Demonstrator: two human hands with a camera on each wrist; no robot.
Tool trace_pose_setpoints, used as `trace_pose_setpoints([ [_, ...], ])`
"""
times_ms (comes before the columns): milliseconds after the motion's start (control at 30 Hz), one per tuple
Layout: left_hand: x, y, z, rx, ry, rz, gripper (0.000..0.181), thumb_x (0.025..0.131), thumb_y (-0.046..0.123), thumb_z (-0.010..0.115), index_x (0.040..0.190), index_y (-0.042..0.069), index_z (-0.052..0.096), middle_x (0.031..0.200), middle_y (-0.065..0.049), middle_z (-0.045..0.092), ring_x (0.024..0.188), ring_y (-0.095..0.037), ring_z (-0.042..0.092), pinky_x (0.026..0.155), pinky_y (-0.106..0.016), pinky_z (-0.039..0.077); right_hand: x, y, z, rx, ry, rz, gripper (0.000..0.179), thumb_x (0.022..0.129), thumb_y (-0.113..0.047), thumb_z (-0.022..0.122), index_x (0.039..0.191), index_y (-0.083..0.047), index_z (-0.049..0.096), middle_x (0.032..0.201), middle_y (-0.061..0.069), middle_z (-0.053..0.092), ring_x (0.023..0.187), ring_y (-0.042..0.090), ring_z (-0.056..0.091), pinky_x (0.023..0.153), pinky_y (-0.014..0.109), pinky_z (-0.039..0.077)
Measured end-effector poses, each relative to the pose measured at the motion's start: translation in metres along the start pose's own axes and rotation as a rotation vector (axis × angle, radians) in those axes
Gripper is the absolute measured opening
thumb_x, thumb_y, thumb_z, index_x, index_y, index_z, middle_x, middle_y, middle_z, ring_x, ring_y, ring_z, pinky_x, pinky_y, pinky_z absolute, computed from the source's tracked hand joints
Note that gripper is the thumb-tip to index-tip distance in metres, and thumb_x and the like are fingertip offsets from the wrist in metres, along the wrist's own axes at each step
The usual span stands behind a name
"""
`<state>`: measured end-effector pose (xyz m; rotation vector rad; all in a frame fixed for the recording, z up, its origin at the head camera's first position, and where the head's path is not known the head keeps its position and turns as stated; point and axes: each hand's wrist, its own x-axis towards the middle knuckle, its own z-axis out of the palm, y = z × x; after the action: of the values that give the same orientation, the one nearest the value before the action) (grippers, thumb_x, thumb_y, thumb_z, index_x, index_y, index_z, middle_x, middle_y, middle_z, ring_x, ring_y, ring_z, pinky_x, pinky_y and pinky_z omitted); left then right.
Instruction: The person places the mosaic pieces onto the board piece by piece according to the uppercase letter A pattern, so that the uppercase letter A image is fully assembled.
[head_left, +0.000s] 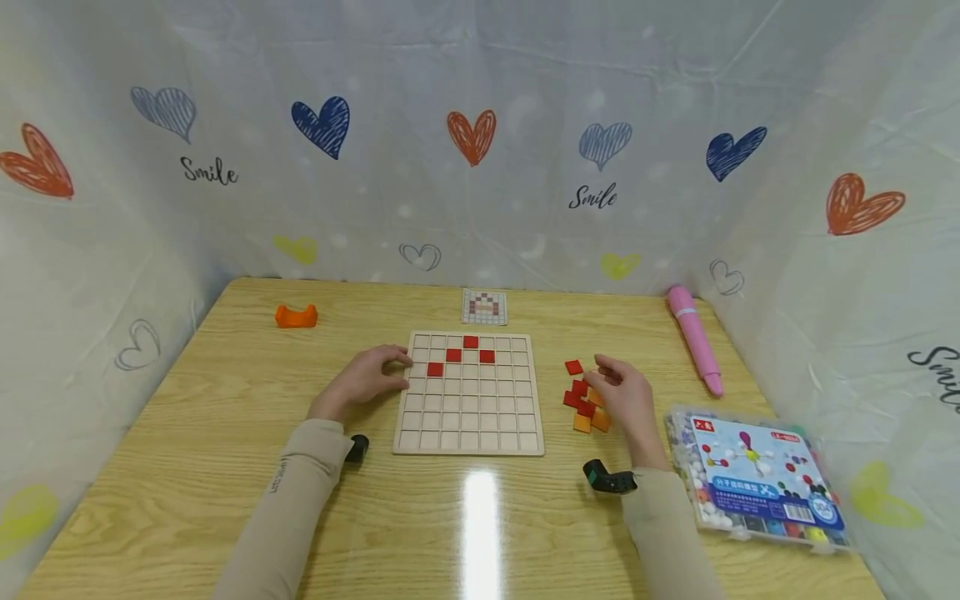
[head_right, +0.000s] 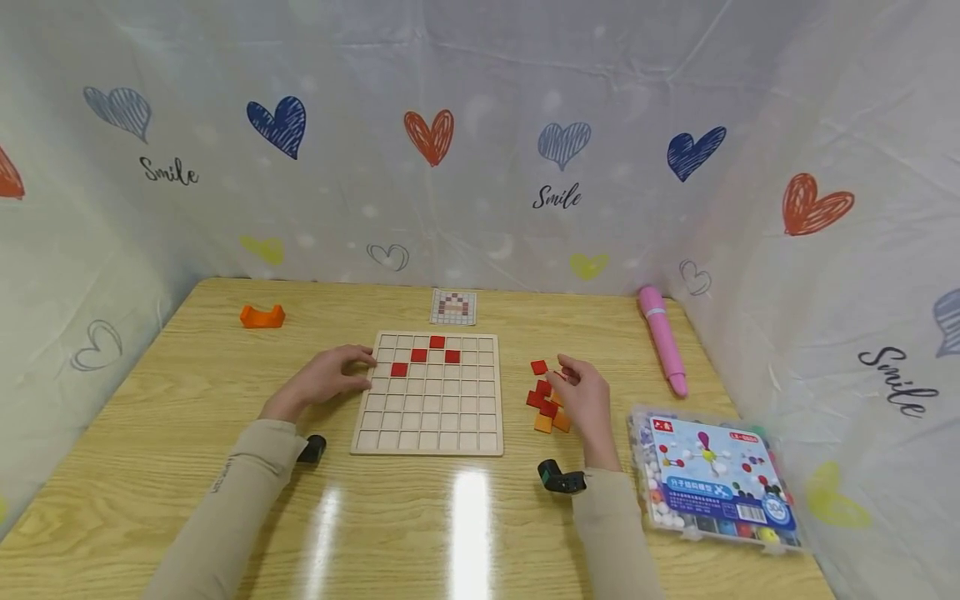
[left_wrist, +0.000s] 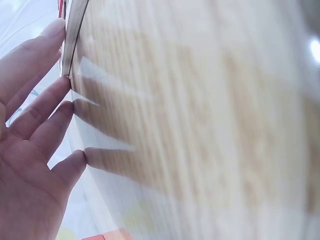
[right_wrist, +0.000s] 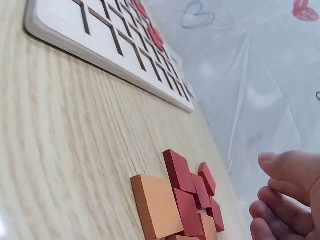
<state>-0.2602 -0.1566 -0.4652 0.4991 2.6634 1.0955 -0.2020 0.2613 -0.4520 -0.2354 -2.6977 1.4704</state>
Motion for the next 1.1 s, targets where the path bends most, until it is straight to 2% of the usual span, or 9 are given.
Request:
trace_pose_setpoints([
  [233,0.000,-0.002,0.000,-0.004,0.003,0.010,0.035,0.088,0.012,0.073,0.121,0.003,0.065,0.146,-0.018,0.046,0.140,-0.039,0.033,0.116,-0.053,0.024,0.013,0.001,0.003,-0.012,-0.034,0.049,0.055,0.097,-0.029,0.062,0.145,-0.007,0.047,0.145,0.019,0.045,0.133,0.037,0.042,0.106,0.049,0.041],
  [567,-0.001,0.001,0.000,-0.011,-0.009,-0.004,0.036,0.088,0.014,0.074,0.122,0.004,0.065,0.147,-0.017,0.045,0.141,-0.038,0.032,0.117,-0.052,0.023,0.026,0.003,0.011,-0.001,-0.031,0.070,0.052,0.096,-0.024,0.062,0.142,-0.002,0.050,0.141,0.022,0.049,0.122,0.037,0.052,0.101,0.049,0.046],
  [800,0.000,-0.001,0.000,0.007,-0.002,0.013,0.035,0.089,0.013,0.073,0.122,0.004,0.065,0.147,-0.018,0.046,0.140,-0.039,0.033,0.116,-0.053,0.024,0.028,0.002,0.015,-0.029,-0.027,0.096,0.049,0.096,-0.019,0.064,0.139,-0.001,0.052,0.133,0.022,0.056,0.114,0.033,0.053,0.089,0.041,0.052],
  [1000,0.001,-0.002,0.000,0.004,-0.006,0.004,0.035,0.089,0.013,0.073,0.122,0.004,0.065,0.147,-0.018,0.045,0.140,-0.038,0.032,0.116,-0.052,0.024,0.033,0.003,0.021,-0.129,-0.045,0.093,0.046,0.094,-0.020,0.066,0.136,-0.002,0.057,0.124,0.019,0.062,0.101,0.030,0.058,0.077,0.032,0.053],
  [1100,0.000,-0.001,0.000,0.004,-0.010,0.005,0.036,0.089,0.014,0.073,0.122,0.004,0.065,0.147,-0.018,0.045,0.140,-0.039,0.032,0.116,-0.053,0.024,0.036,0.003,0.024,-0.170,-0.049,0.080,0.044,0.093,-0.020,0.066,0.133,-0.003,0.060,0.119,0.018,0.063,0.096,0.029,0.057,0.075,0.032,0.052],
])
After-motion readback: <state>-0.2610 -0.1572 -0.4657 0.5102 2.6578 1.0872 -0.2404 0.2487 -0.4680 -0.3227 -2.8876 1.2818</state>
